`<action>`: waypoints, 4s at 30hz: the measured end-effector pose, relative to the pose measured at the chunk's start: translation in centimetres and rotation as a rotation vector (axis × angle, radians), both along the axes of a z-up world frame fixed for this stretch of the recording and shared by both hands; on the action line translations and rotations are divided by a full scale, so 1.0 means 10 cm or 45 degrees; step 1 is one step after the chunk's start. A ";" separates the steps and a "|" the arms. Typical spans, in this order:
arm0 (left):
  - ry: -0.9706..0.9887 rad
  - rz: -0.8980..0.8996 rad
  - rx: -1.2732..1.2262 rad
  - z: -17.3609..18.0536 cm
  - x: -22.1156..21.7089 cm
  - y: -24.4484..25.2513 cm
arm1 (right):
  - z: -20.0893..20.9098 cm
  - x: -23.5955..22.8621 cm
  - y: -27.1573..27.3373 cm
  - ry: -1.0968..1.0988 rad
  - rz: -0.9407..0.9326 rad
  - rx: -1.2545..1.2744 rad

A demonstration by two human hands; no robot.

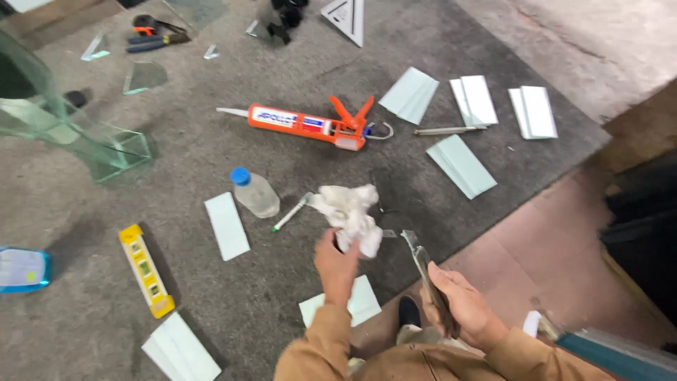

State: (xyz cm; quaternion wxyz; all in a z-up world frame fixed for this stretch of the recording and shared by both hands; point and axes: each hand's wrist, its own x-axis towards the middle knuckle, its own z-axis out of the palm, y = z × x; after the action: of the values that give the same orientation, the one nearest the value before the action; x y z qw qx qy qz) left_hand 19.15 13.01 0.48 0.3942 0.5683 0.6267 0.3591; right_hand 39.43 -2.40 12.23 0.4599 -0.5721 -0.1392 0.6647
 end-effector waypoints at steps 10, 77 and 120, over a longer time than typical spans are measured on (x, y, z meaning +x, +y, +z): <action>-0.555 0.033 -0.220 1.24 0.00 -0.56 | -0.17 0.00 0.39 0.076 0.373 0.013; -1.487 1.027 -1.198 -0.36 -0.74 -1.78 | -0.53 0.00 -0.41 -1.085 0.665 -0.109; -1.214 0.735 -0.633 0.06 -1.10 -0.27 | 0.39 -0.36 0.32 -1.946 1.131 0.934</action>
State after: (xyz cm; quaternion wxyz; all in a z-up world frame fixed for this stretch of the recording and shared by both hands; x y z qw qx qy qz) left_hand 8.17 10.31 1.06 0.6391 0.0430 0.5748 0.5092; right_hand 35.85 0.78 16.11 0.1010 -0.5665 -0.8057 0.1402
